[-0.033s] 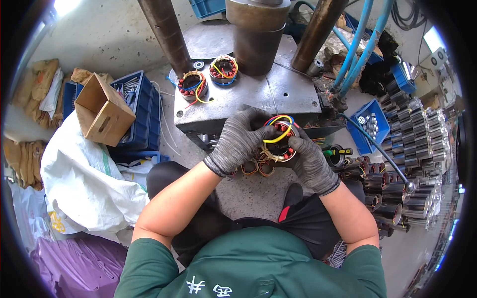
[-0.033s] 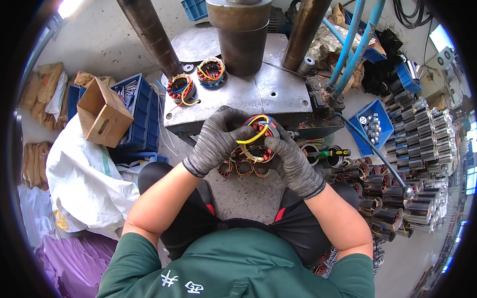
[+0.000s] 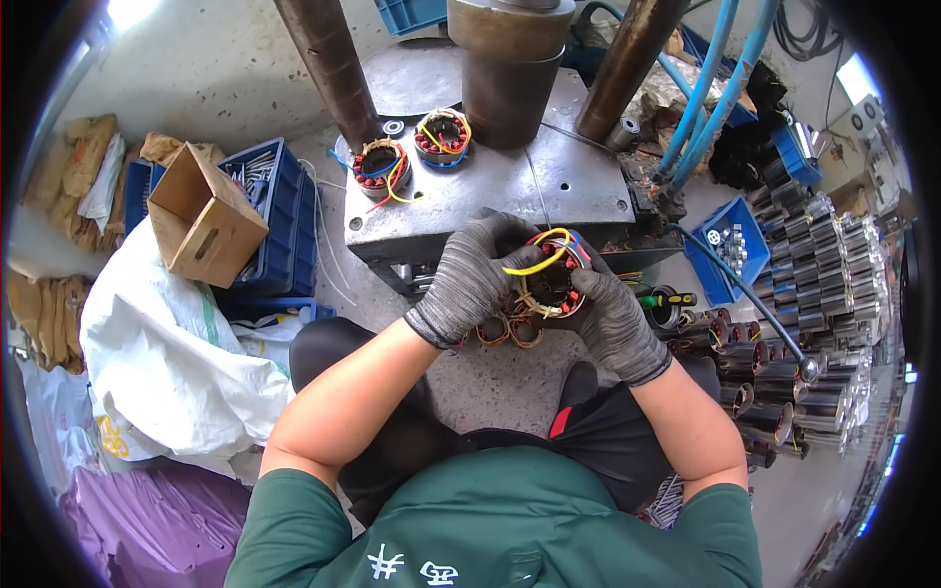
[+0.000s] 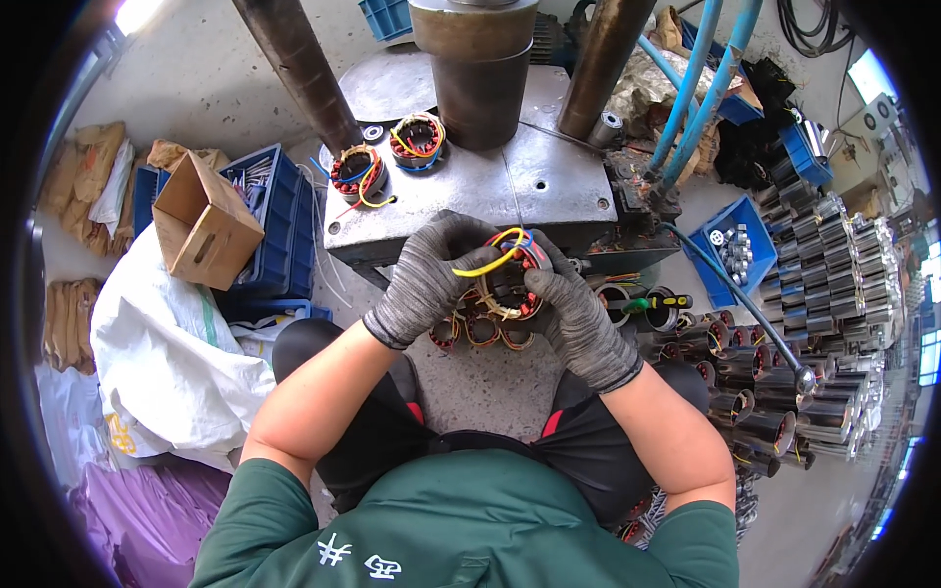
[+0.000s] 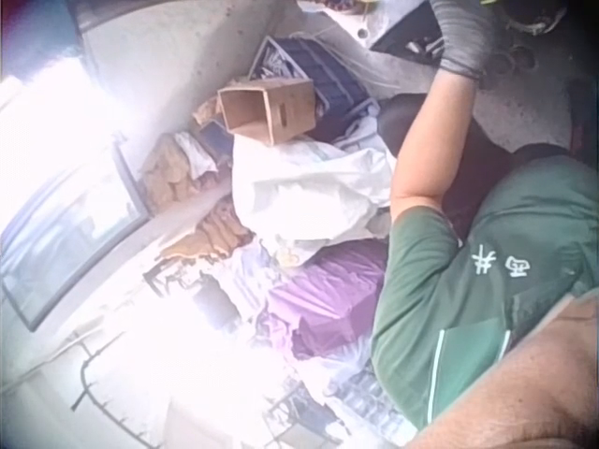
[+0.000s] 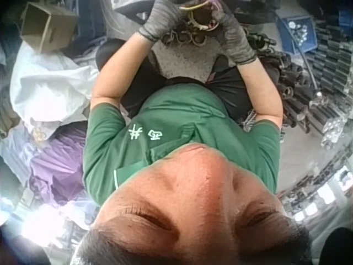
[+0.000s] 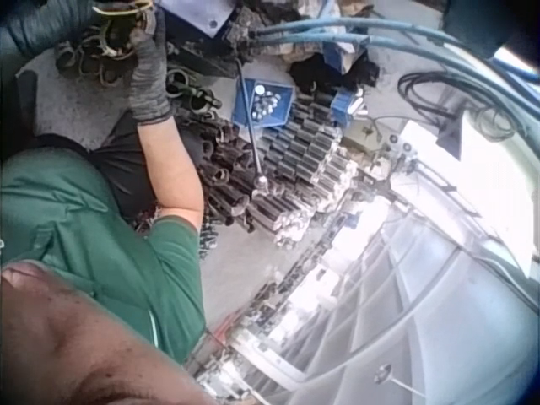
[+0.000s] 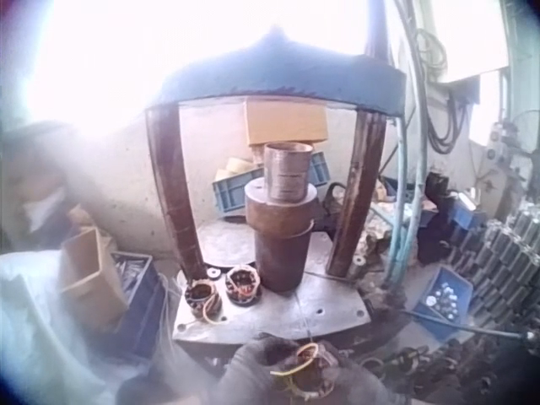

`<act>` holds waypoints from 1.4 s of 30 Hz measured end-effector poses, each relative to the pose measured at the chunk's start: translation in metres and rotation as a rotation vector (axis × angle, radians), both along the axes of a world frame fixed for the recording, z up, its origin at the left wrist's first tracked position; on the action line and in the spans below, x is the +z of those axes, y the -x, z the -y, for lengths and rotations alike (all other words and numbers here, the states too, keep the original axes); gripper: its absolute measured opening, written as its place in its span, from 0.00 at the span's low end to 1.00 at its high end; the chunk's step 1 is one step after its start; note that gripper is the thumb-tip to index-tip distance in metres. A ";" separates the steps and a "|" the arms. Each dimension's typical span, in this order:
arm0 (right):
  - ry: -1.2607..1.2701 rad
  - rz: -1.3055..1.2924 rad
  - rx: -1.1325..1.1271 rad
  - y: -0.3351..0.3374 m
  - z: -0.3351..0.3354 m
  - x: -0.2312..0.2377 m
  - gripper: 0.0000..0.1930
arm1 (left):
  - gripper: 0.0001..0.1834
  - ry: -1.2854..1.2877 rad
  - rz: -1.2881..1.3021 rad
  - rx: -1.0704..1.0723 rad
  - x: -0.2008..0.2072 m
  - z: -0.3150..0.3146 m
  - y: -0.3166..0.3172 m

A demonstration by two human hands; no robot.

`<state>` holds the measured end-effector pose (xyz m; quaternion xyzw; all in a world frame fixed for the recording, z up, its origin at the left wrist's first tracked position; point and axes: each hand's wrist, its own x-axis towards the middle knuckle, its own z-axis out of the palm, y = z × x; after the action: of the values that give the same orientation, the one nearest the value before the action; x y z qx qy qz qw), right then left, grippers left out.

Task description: The person places a copper-wound stator core into a press and uses a large cylindrical tool to compress it. They then retrieve a metal sleeve from a bag, place it onto the press, and use the press to insert the stator core into the sleeve.

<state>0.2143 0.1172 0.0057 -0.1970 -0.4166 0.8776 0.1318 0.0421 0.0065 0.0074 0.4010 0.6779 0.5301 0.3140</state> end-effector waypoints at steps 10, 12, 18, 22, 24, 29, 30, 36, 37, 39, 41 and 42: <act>0.210 0.134 0.001 -0.007 -0.011 -0.011 0.26 | 0.11 -0.365 -0.510 -0.205 -0.008 -0.006 -0.002; 0.172 0.143 -0.013 -0.008 -0.011 -0.011 0.26 | 0.15 -0.264 -0.267 -0.061 -0.002 -0.006 -0.012; -0.089 0.106 -0.003 -0.006 -0.008 -0.006 0.28 | 0.20 -0.197 0.036 -0.206 -0.021 -0.004 0.007; 0.038 0.163 -0.005 -0.009 -0.004 0.005 0.29 | 0.21 -0.267 0.341 -0.254 -0.030 -0.005 0.008; 0.000 0.159 0.001 -0.008 -0.005 0.007 0.29 | 0.21 -0.223 0.319 -0.190 -0.025 -0.005 -0.001; -0.223 0.061 -0.053 -0.005 -0.006 -0.009 0.30 | 0.22 -0.234 0.123 -0.254 -0.023 -0.008 0.005; -0.164 0.095 -0.021 -0.007 -0.005 -0.002 0.30 | 0.21 -0.241 0.122 -0.262 -0.027 -0.007 0.006; -0.135 0.163 0.017 -0.011 -0.008 -0.005 0.30 | 0.21 -0.143 0.202 -0.213 -0.018 -0.006 0.001; -0.229 0.141 -0.025 -0.009 -0.008 -0.010 0.30 | 0.21 -0.139 0.097 -0.242 -0.021 -0.007 0.002; -0.216 0.166 -0.015 -0.012 -0.006 -0.006 0.30 | 0.19 -0.199 0.217 -0.273 -0.025 -0.004 0.002; -0.204 0.193 -0.014 -0.015 -0.006 -0.004 0.29 | 0.15 -0.291 0.353 -0.290 -0.024 -0.004 0.000; -0.077 0.190 -0.013 -0.015 -0.007 -0.005 0.29 | 0.13 -0.343 0.337 -0.297 -0.025 -0.005 0.001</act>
<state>0.2293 0.1244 0.0012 -0.2770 -0.4593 0.8374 0.1050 0.0415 0.0116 -0.0180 0.4496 0.4503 0.6444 0.4241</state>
